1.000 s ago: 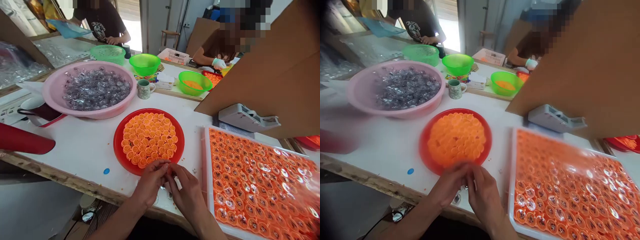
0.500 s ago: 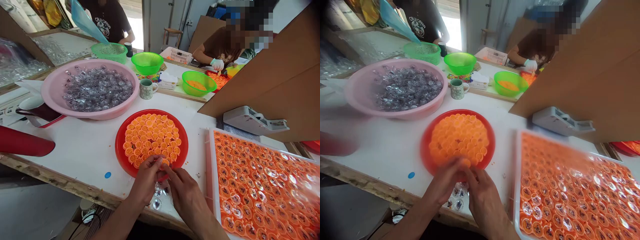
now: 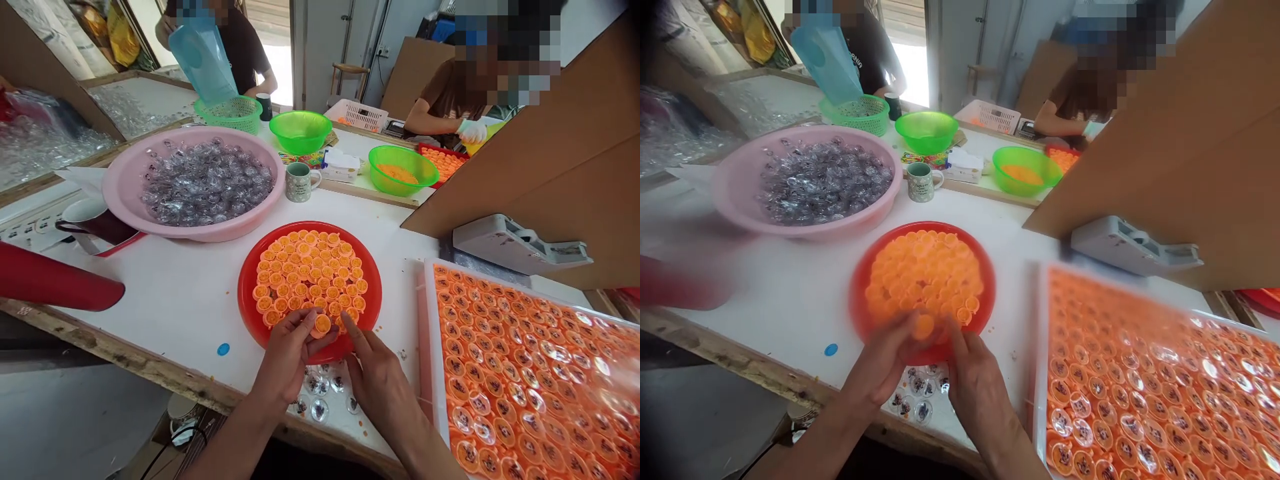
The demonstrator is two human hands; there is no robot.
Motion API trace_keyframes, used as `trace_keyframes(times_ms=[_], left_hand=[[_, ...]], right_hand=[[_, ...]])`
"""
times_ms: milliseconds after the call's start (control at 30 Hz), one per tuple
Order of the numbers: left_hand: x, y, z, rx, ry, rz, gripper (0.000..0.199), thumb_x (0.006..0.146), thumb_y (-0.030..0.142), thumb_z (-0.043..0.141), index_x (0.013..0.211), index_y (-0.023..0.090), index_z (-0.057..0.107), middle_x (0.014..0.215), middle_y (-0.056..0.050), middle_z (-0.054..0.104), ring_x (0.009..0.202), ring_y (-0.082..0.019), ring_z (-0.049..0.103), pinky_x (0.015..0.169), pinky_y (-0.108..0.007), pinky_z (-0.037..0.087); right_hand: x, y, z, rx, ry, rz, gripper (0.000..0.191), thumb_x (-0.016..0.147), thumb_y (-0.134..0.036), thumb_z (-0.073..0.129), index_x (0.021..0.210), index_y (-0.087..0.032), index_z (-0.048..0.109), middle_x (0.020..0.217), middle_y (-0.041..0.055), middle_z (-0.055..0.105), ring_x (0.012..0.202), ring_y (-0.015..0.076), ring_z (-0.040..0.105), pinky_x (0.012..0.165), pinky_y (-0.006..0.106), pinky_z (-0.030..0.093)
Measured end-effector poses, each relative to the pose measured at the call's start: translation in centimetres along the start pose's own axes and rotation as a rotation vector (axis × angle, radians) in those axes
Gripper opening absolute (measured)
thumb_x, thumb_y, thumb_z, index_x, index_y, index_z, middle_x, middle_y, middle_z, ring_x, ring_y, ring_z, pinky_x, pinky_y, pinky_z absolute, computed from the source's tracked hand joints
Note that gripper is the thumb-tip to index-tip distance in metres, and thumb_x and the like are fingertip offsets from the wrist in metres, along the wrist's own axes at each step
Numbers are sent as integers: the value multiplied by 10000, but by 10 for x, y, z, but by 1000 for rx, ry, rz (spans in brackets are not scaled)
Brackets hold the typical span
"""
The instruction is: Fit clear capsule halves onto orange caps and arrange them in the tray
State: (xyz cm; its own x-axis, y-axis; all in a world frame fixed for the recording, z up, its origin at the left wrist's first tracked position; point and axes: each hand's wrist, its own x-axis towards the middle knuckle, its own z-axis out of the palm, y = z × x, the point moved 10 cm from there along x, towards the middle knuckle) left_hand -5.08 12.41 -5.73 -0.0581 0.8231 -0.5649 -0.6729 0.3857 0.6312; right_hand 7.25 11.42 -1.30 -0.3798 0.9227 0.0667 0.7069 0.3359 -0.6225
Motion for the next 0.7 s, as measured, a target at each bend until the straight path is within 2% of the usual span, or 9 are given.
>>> trace_keyframes(times_ms=[200, 333, 433, 567, 700], left_hand=[[0, 1, 0, 11, 21, 3, 181, 728, 245, 779, 852, 142, 695, 876, -38, 653, 918, -204, 661, 818, -319, 595], [-1, 1, 2, -8, 4, 0, 169, 728, 233, 777, 834, 132, 693, 968, -49, 663, 942, -216, 663, 839, -341, 593], [-2, 0, 4, -16, -2, -21, 170, 720, 226, 784, 833, 135, 693, 995, -48, 668, 950, -215, 667, 835, -325, 589], [-1, 0, 4, 12, 7, -5, 187, 717, 252, 789, 835, 142, 694, 887, -35, 675, 916, -191, 663, 784, -275, 586], [-1, 0, 3, 5, 14, -7, 174, 720, 240, 786, 828, 139, 695, 968, -41, 671, 959, -208, 658, 832, -319, 587]], right_hand=[[-3, -14, 8, -13, -71, -97, 717, 848, -23, 411, 1501, -282, 265, 999, 93, 605, 861, 249, 625, 768, 417, 591], [-2, 2, -2, 6, 13, -2, 734, 846, -50, 434, 1514, -266, 222, 1053, 99, 624, 901, 256, 643, 779, 418, 594], [-2, 5, -3, 64, 3, 13, 743, 850, -50, 437, 1518, -273, 198, 1131, 100, 610, 968, 249, 635, 831, 412, 581], [-3, -8, 9, -2, -87, -79, 748, 837, -6, 411, 1511, -274, 232, 1034, 99, 604, 876, 242, 625, 778, 411, 585], [-2, 7, 1, -56, -19, -6, 729, 839, -27, 421, 1505, -263, 243, 1005, 105, 604, 853, 259, 624, 758, 440, 588]])
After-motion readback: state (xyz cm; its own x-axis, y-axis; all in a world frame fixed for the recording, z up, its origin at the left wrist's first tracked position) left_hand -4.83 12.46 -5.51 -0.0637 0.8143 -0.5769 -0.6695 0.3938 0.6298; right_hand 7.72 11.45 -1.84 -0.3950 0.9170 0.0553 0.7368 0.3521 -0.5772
